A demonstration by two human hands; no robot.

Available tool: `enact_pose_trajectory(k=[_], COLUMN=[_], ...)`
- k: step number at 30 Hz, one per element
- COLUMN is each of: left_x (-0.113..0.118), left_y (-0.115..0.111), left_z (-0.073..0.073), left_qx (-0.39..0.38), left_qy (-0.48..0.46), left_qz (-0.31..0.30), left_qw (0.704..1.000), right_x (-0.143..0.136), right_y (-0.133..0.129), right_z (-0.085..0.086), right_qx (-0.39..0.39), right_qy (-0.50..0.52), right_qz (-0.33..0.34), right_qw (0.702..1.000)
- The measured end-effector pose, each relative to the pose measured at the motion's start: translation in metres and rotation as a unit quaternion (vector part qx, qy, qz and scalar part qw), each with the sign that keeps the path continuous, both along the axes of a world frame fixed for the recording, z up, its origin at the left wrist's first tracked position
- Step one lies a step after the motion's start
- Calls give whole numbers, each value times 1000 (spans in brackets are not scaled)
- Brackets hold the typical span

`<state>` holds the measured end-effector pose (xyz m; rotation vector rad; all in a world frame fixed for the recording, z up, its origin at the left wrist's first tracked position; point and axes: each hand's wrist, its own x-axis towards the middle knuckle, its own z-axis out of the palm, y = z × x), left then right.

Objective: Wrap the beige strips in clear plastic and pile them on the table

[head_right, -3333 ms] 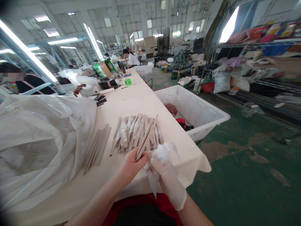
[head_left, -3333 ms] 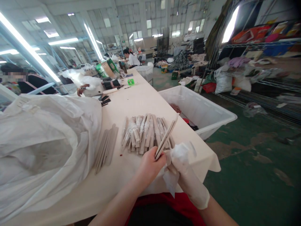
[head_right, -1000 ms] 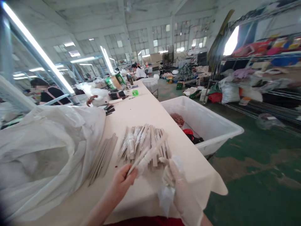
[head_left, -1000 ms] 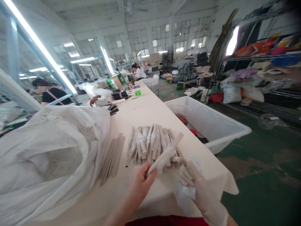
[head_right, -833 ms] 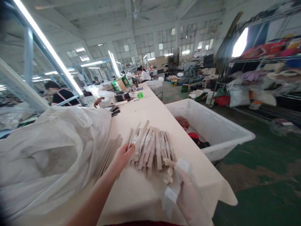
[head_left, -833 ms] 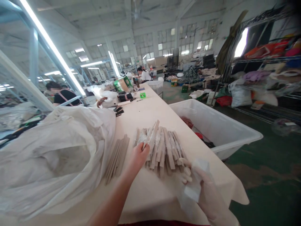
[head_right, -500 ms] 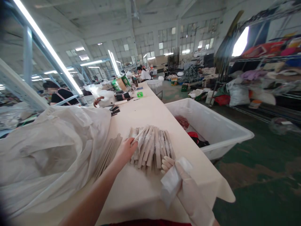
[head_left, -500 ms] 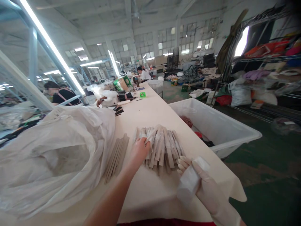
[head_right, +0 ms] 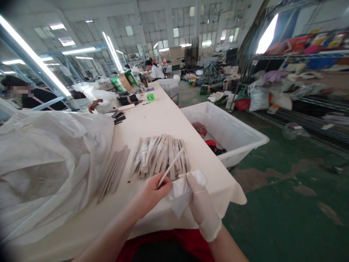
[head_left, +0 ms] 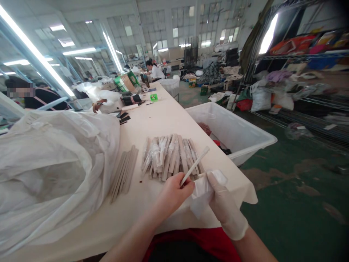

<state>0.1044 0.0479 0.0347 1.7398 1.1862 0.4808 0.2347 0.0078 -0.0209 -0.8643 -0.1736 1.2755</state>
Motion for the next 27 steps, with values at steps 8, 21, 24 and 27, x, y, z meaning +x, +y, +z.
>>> enact_pose_trajectory(k=[8,21,24,27], left_x=[-3,-2,-13,-32], left_y=[-10,-11,-12,-13], left_z=[0,4,3,1], left_qx=[-8,32,33,40], left_qy=[-32,-7,-17,9], left_qz=[-4,10,-12,-10], left_qw=[999,999,999,999], right_x=[-3,-4,5,17], right_y=[-4,-9,-4,2], right_z=[-4,10,8,10], right_qx=[-27,-14,-28,55], right_qy=[-54,-118,-97,-57], right_qz=[38,101,83,69], right_qw=[997,988,991,994])
